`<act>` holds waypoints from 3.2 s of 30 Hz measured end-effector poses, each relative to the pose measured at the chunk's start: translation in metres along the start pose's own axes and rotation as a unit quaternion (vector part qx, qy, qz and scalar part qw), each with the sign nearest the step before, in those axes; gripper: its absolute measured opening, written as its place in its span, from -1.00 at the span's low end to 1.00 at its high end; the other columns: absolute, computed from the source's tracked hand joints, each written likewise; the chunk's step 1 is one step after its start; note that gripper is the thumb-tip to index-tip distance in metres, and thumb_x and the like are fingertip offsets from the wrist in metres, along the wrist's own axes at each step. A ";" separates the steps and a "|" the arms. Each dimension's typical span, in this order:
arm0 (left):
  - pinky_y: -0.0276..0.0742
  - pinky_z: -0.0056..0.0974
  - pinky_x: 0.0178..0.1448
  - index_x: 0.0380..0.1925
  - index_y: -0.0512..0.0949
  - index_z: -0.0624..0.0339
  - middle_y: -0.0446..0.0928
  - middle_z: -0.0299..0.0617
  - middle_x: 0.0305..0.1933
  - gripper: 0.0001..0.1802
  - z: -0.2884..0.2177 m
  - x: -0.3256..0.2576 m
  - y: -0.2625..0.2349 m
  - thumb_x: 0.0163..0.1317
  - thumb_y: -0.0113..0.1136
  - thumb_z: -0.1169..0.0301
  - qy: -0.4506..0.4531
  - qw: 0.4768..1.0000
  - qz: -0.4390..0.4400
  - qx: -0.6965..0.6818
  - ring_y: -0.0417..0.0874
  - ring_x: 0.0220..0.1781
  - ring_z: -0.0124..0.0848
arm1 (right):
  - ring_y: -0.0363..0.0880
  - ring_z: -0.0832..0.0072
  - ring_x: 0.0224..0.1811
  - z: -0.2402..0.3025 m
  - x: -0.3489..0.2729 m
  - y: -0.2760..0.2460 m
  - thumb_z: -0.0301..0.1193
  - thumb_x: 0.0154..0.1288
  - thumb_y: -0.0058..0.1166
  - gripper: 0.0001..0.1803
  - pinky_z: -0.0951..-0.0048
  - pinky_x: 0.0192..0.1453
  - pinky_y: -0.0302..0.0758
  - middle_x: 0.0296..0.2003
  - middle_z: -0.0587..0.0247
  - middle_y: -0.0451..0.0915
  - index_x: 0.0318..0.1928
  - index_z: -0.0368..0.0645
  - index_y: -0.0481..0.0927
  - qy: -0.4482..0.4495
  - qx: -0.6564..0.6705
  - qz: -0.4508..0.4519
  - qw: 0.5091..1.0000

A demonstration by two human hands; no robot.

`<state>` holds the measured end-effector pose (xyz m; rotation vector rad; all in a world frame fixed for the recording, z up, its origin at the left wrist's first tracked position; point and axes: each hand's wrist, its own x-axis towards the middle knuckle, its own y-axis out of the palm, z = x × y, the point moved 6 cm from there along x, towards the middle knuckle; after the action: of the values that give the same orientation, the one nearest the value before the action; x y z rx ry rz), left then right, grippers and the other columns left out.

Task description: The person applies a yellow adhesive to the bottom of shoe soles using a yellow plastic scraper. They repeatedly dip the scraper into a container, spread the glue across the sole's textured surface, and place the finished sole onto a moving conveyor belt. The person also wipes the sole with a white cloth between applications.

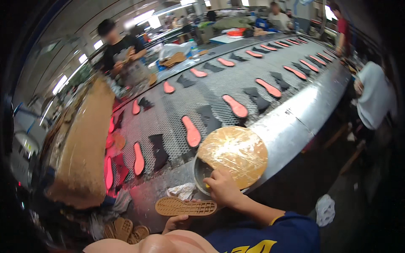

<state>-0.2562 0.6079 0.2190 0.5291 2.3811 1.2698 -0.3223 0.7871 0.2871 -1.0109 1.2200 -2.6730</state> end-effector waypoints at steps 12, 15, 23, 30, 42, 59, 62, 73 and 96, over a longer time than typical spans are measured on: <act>-0.04 0.19 0.51 0.14 0.37 0.15 0.33 -0.04 0.28 -0.37 0.010 0.004 0.004 -0.04 0.10 0.71 0.011 0.999 -0.014 -0.049 0.14 0.48 -0.09 | 0.48 0.22 -0.27 -0.007 -0.002 -0.013 -0.55 -0.05 0.21 -0.79 0.27 -0.15 0.42 -0.40 0.19 0.50 -0.30 -0.13 0.64 -0.008 0.003 -0.027 1.000; -0.03 0.15 0.52 0.16 0.34 0.15 0.30 -0.04 0.30 -0.35 0.007 0.002 -0.005 -0.03 0.11 0.71 0.036 0.998 -0.043 -0.020 0.14 0.47 -0.10 | 0.50 0.21 -0.28 -0.005 -0.002 -0.015 -0.54 -0.02 0.20 -0.81 0.26 -0.17 0.44 -0.39 0.18 0.51 -0.30 -0.15 0.63 -0.013 0.041 -0.023 0.999; 0.07 0.08 0.48 0.23 0.16 0.14 0.26 -0.02 0.28 -0.23 -0.012 -0.001 0.050 -0.02 0.27 0.61 0.190 0.951 -0.031 0.240 0.22 0.41 -0.12 | 0.52 0.15 -0.28 -0.021 0.001 -0.031 -0.46 0.16 0.12 -0.87 0.22 -0.16 0.46 -0.34 0.06 0.50 -0.27 -0.21 0.60 0.095 0.212 0.036 0.972; 0.08 0.01 0.45 0.24 0.08 0.19 0.20 0.00 0.29 -0.23 -0.040 -0.033 0.043 0.04 0.25 0.57 0.415 0.816 -0.066 0.397 0.21 0.38 -0.14 | 0.51 0.30 -0.08 -0.028 0.005 -0.031 -0.48 0.25 0.09 -0.92 0.33 0.00 0.45 -0.17 0.13 0.51 -0.28 -0.23 0.54 0.082 0.196 0.011 0.977; -0.19 -0.16 0.54 0.30 -0.05 0.18 0.09 0.05 0.43 -0.26 -0.071 -0.054 0.093 0.18 0.08 0.53 0.257 0.659 -0.162 0.688 0.00 0.53 -0.20 | 0.53 0.27 -0.10 0.036 0.000 -0.046 -0.04 0.34 0.05 -0.51 0.34 0.02 0.46 -0.06 -0.09 0.51 -0.14 -0.30 0.60 -0.025 0.340 -0.089 0.936; -0.12 -0.23 0.52 0.38 0.00 0.04 0.08 -0.07 0.44 -0.15 -0.049 -0.051 0.072 0.14 0.22 0.37 0.377 0.694 -0.132 0.599 0.02 0.52 -0.34 | 0.57 0.27 -0.07 0.073 0.000 -0.028 -0.05 0.30 0.09 -0.49 0.39 0.00 0.57 0.00 -0.07 0.44 -0.06 -0.31 0.59 -0.099 0.364 -0.057 0.925; -0.09 -0.25 0.50 0.37 -0.05 0.04 0.07 -0.03 0.44 -0.11 -0.050 -0.050 0.077 0.11 0.25 0.43 0.453 0.687 -0.102 0.559 0.05 0.51 -0.33 | 0.57 0.28 -0.07 0.075 0.000 -0.028 -0.06 0.30 0.09 -0.49 0.39 -0.01 0.57 0.00 -0.07 0.44 -0.07 -0.31 0.58 -0.101 0.359 -0.065 0.926; 0.28 0.00 0.42 0.26 0.11 -0.01 0.18 0.09 0.32 -0.09 -0.046 -0.040 0.065 -0.06 0.42 0.59 0.491 0.760 -0.128 0.407 0.20 0.43 0.05 | 0.56 0.20 -0.06 0.093 -0.010 -0.032 -0.15 0.22 0.23 -0.50 0.38 0.02 0.55 0.01 -0.15 0.42 -0.06 -0.37 0.58 -0.186 0.366 -0.006 0.912; 0.26 -0.14 0.39 0.19 0.10 0.12 0.33 0.03 0.22 -0.20 -0.064 -0.039 0.050 -0.04 0.34 0.54 0.544 0.514 -0.242 0.617 0.33 0.37 -0.19 | 0.59 0.27 -0.24 0.160 -0.003 -0.021 -0.06 0.02 0.36 -0.52 0.52 -0.17 0.61 -0.23 -0.03 0.55 -0.29 -0.26 0.68 -0.294 0.414 -0.010 0.862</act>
<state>-0.2476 0.5702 0.2999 -0.9861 3.6390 -0.9870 -0.2228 0.6963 0.3771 -1.4379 -0.0708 -2.1936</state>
